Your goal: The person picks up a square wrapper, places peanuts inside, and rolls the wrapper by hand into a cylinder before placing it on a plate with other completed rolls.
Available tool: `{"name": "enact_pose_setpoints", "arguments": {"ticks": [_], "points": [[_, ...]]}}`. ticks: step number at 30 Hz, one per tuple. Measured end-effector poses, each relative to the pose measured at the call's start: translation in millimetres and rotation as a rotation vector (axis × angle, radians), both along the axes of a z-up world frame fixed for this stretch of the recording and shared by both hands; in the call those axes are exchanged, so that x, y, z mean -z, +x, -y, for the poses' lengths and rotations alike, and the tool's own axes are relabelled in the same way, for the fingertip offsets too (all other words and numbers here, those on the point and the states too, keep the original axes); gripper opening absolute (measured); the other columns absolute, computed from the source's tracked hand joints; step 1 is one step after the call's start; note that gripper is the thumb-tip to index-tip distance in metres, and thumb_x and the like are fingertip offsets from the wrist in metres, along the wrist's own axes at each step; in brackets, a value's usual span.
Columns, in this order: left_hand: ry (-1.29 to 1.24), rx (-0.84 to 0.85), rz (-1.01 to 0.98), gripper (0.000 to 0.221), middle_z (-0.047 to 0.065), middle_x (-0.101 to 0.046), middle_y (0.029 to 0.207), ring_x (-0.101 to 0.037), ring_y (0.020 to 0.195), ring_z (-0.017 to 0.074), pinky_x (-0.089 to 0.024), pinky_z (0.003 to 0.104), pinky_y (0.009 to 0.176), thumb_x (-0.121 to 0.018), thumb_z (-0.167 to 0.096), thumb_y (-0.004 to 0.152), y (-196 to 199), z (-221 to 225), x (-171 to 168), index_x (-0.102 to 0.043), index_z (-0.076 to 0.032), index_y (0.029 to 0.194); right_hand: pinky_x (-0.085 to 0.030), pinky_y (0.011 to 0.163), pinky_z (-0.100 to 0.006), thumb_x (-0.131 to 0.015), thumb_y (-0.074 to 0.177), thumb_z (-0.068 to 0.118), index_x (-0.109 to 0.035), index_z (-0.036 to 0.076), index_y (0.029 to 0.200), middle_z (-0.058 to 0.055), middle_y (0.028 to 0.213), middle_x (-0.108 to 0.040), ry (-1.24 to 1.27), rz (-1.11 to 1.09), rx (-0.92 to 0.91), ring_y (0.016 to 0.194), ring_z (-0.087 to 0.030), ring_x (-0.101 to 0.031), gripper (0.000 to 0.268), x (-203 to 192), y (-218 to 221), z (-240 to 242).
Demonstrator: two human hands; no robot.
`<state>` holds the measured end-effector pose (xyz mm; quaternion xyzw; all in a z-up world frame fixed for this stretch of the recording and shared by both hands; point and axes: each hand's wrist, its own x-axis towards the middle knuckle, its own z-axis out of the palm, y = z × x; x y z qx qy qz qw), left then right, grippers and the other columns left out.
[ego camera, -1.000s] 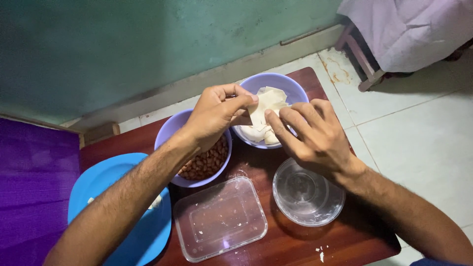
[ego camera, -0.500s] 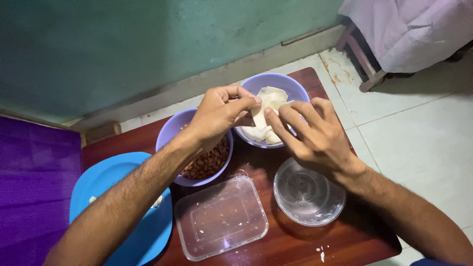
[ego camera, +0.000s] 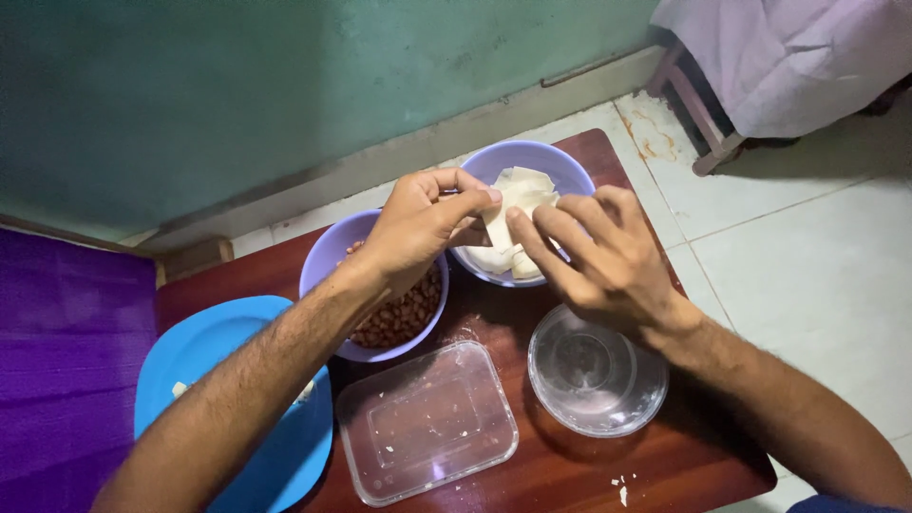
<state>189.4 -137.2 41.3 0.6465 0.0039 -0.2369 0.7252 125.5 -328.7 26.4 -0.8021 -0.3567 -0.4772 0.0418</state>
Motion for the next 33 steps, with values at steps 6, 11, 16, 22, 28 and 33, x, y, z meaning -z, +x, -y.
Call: {"name": "enact_pose_setpoints", "arguments": {"ticks": [6,11,16,22,28,33], "points": [[0.027,0.002,0.026,0.016,0.013,-0.070,0.071,-0.071,0.066,0.0144,-0.066,0.031,0.069,-0.075,-0.006,0.079,4.2,-7.7,5.4,-0.072,0.005,0.091,-0.049,0.078,-0.040,-0.069,0.094,0.001,-0.077,0.006,0.099,-0.010,0.093,-0.065,-0.012,-0.059,0.028,0.083,-0.025,-0.062,0.011,11.9,-0.8,8.7],[0.288,0.132,0.367,0.011,0.010,-0.073,0.071,-0.069,0.066,0.0116,-0.062,0.029,0.068,-0.074,-0.009,0.084,6.5,-16.4,18.5,-0.075,-0.003,0.093,-0.051,0.073,-0.036,-0.073,0.087,-0.001,-0.079,0.005,0.102,-0.010,0.093,-0.074,0.625,-0.807,-0.193,0.082,-0.021,-0.065,0.016,14.4,-0.8,16.9],[0.520,0.293,0.580,0.010,0.002,-0.079,0.074,-0.075,0.070,0.0130,-0.061,0.026,0.068,-0.077,-0.015,0.082,1.2,-14.1,14.0,-0.077,-0.016,0.092,-0.058,0.071,-0.032,-0.072,0.089,0.001,-0.078,-0.001,0.106,-0.012,0.088,-0.078,1.288,-1.437,-0.236,0.077,-0.013,-0.065,0.018,3.1,-5.4,15.6],[0.188,0.366,0.439,0.027,0.015,-0.080,0.104,-0.073,0.098,0.0179,-0.063,0.031,0.083,-0.063,-0.004,0.091,-3.6,-15.3,5.5,-0.074,-0.006,0.116,-0.059,0.068,-0.037,-0.074,0.088,0.004,-0.074,-0.008,0.109,-0.020,0.089,-0.074,1.483,-1.537,-0.277,0.077,-0.021,-0.068,0.024,1.4,-10.0,14.3],[0.019,0.390,0.314,0.035,0.011,-0.079,0.107,-0.071,0.101,0.0161,-0.062,0.030,0.086,-0.077,-0.014,0.086,-10.0,-18.8,3.2,-0.073,-0.007,0.120,-0.060,0.070,-0.034,-0.075,0.090,0.005,-0.073,-0.006,0.110,-0.017,0.090,-0.074,1.452,-1.488,-0.286,0.077,-0.018,-0.069,0.023,3.9,-5.9,17.0],[0.079,0.274,0.315,0.023,0.005,-0.077,0.086,-0.068,0.084,0.0095,-0.060,0.024,0.072,-0.086,-0.017,0.080,-20.1,-18.2,2.9,-0.076,-0.007,0.099,-0.061,0.068,-0.036,-0.075,0.089,0.002,-0.073,-0.006,0.108,-0.019,0.084,-0.076,1.294,-1.453,-0.275,0.072,-0.021,-0.070,0.021,-4.3,-11.7,11.8]]}}
